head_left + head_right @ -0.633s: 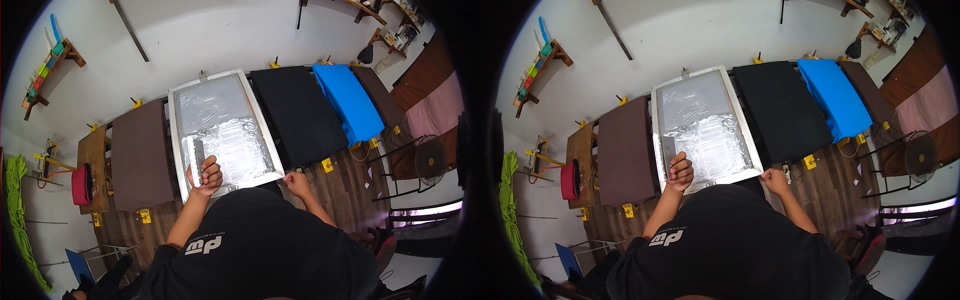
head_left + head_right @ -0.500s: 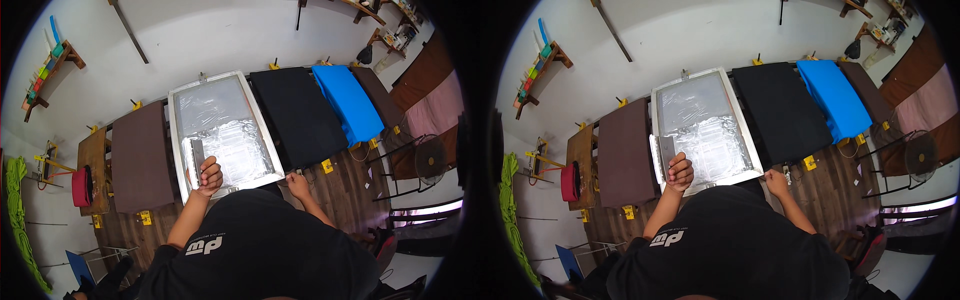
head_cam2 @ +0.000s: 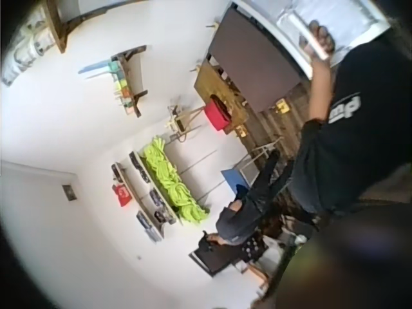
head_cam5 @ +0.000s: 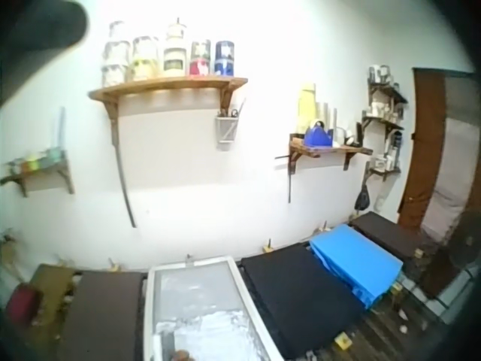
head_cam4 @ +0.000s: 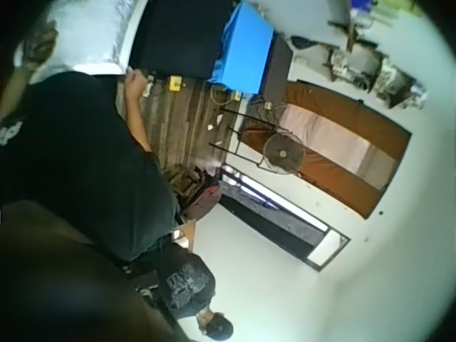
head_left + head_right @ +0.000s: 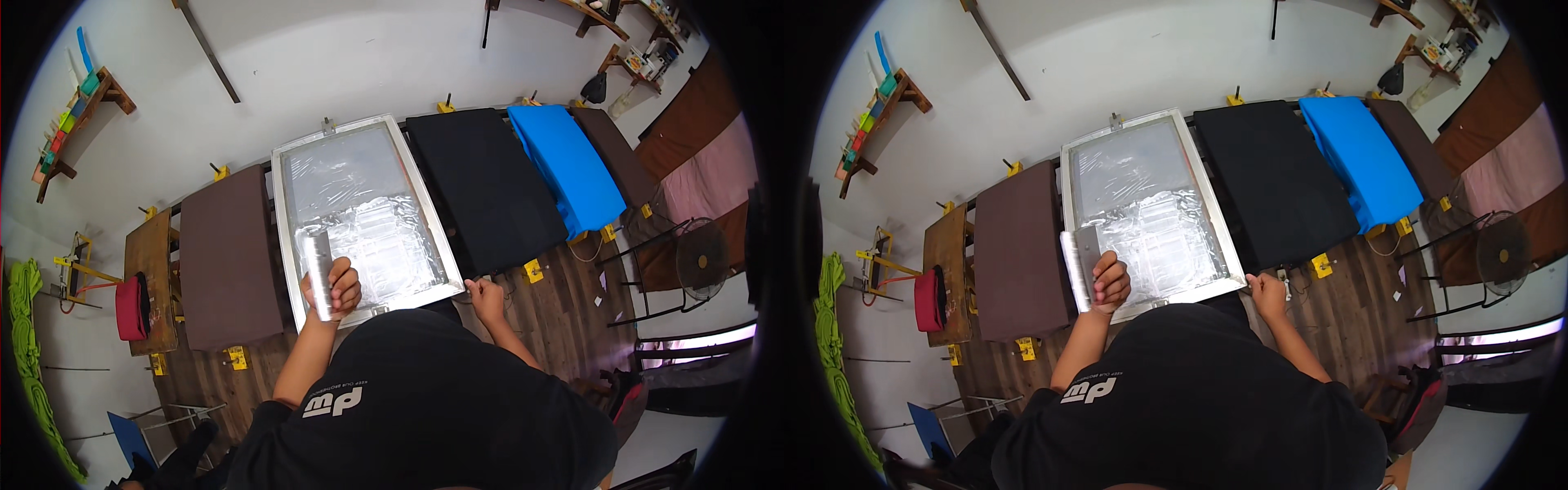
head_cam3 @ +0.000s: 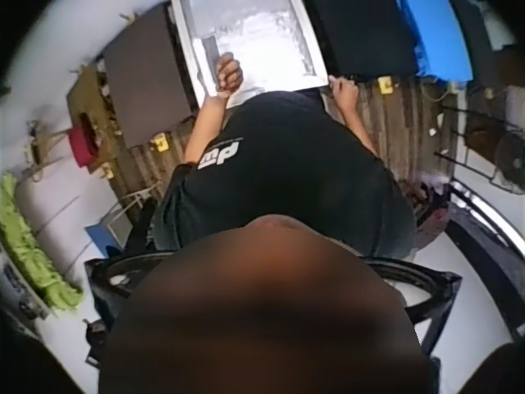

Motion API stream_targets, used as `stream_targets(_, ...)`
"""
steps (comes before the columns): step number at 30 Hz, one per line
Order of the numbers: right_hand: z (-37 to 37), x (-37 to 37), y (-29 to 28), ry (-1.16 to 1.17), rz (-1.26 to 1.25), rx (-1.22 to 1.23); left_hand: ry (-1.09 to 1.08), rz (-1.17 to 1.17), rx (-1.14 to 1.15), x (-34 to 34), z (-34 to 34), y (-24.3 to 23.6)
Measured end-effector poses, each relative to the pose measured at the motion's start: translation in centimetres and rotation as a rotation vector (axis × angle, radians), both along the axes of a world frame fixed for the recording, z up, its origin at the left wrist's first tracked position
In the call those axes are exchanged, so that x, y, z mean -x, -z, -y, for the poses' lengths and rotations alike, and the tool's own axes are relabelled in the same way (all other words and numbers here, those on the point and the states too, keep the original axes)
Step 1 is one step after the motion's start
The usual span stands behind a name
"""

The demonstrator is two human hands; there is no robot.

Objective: Preparing a screen printing frame by applying and smoothing out a transparent film using a squeegee.

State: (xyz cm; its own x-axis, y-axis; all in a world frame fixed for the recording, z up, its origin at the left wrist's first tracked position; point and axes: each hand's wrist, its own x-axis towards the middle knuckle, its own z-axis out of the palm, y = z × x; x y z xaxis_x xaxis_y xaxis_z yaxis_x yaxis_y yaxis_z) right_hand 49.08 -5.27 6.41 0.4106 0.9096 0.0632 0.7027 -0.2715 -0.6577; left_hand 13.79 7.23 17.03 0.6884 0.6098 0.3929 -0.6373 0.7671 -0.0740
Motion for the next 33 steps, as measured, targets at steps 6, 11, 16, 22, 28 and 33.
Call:
stream_targets(6,-0.1,0.1,0.0,-0.088,-0.076,-0.157,-0.333,-0.997,-0.169,3.5,-1.9,1.0)
stream_targets(11,-0.5,0.6,-0.8,-0.077,-0.028,-0.161,-0.197,-0.773,0.142,2.7,-0.4,1.7)
stream_targets(16,-0.7,1.0,-0.2,-0.117,0.123,-0.186,0.087,-0.184,0.200,1.7,-0.4,3.7)
stream_targets(22,-0.7,1.3,0.3,-0.038,0.169,-0.067,0.088,-0.101,0.109,0.9,-0.4,1.6)
stream_targets(28,-0.8,1.2,0.2,-0.038,0.072,-0.215,0.083,-0.069,0.072,0.7,0.0,1.1)
stream_targets(33,-0.7,0.6,0.9,-0.059,-0.061,-0.190,0.095,-0.055,0.067,0.3,0.1,0.7)
